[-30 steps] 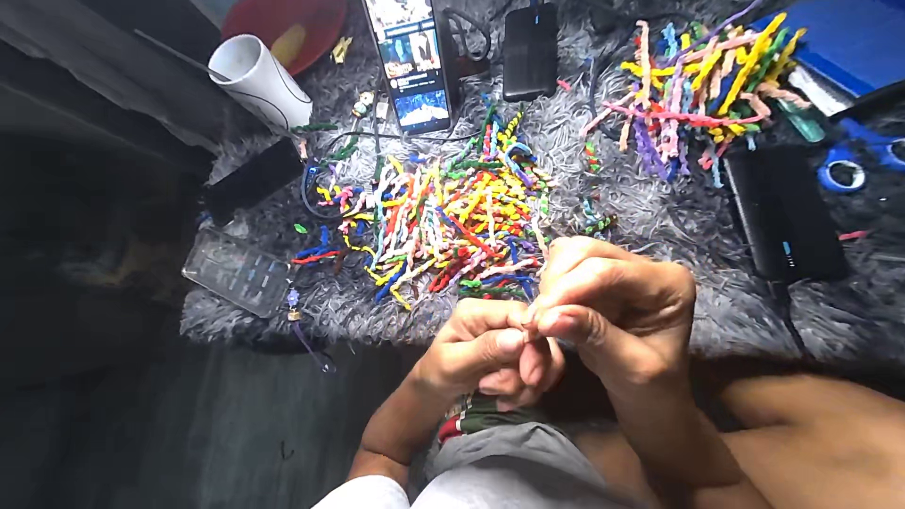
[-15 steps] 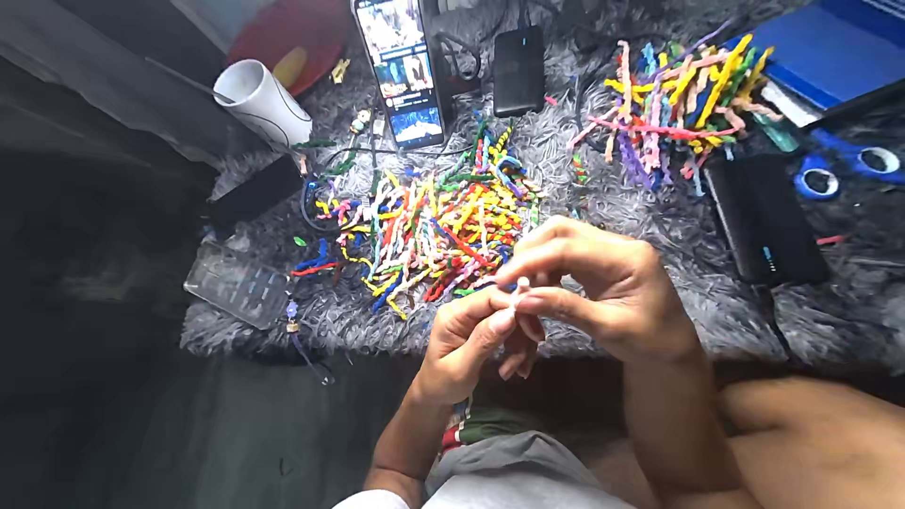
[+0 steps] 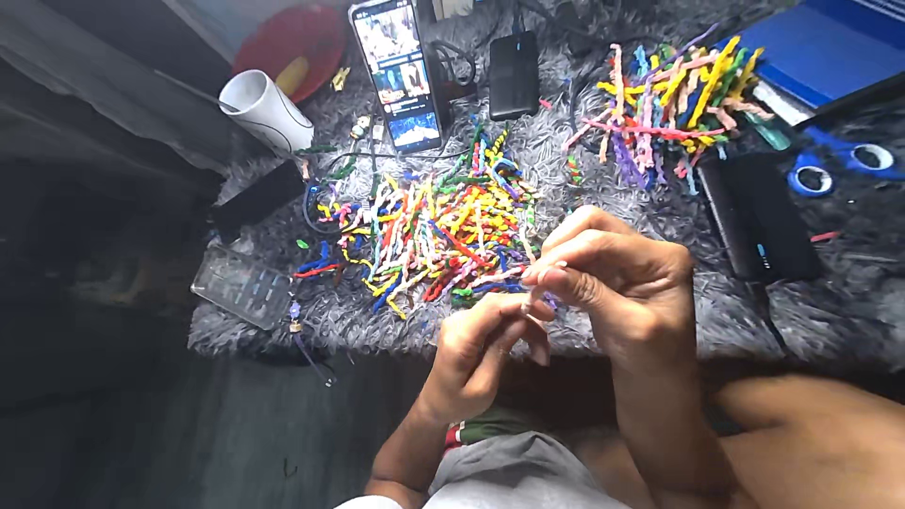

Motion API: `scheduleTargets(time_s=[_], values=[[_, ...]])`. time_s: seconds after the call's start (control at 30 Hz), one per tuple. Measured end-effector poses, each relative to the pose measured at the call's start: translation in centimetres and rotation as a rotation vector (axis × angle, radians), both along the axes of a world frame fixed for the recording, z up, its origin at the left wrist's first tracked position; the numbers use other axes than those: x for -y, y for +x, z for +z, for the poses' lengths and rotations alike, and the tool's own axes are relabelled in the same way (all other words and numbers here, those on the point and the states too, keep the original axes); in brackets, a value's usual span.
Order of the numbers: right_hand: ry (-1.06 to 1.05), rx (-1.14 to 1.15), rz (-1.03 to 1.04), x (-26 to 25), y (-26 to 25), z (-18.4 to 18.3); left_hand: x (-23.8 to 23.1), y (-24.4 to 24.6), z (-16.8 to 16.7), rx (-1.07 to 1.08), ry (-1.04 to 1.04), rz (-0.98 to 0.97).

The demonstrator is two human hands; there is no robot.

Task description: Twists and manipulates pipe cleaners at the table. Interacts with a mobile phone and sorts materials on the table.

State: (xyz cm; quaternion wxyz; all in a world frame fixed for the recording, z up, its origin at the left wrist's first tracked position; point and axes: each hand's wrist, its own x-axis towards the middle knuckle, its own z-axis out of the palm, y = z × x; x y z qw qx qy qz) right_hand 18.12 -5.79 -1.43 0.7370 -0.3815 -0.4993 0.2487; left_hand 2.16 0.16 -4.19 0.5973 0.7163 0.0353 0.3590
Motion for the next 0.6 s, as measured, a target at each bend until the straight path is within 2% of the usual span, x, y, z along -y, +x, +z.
scheduleTargets(time_s=[0.3, 0.47, 0.6], values=[[0.135, -0.037, -0.049, 0.6, -0.5, 0.3, 1.8, 0.1, 0.1, 0.103, -0.344, -0.101], [0.163, -0.037, -0.145, 0.7, 0.0, 0.3, 2.2, 0.1, -0.4, 0.127, -0.278, -0.005], [0.171, -0.157, -0.295, 1.3, 4.0, 1.4, 1.5, -0.2, -2.1, 0.069, -0.254, 0.139]])
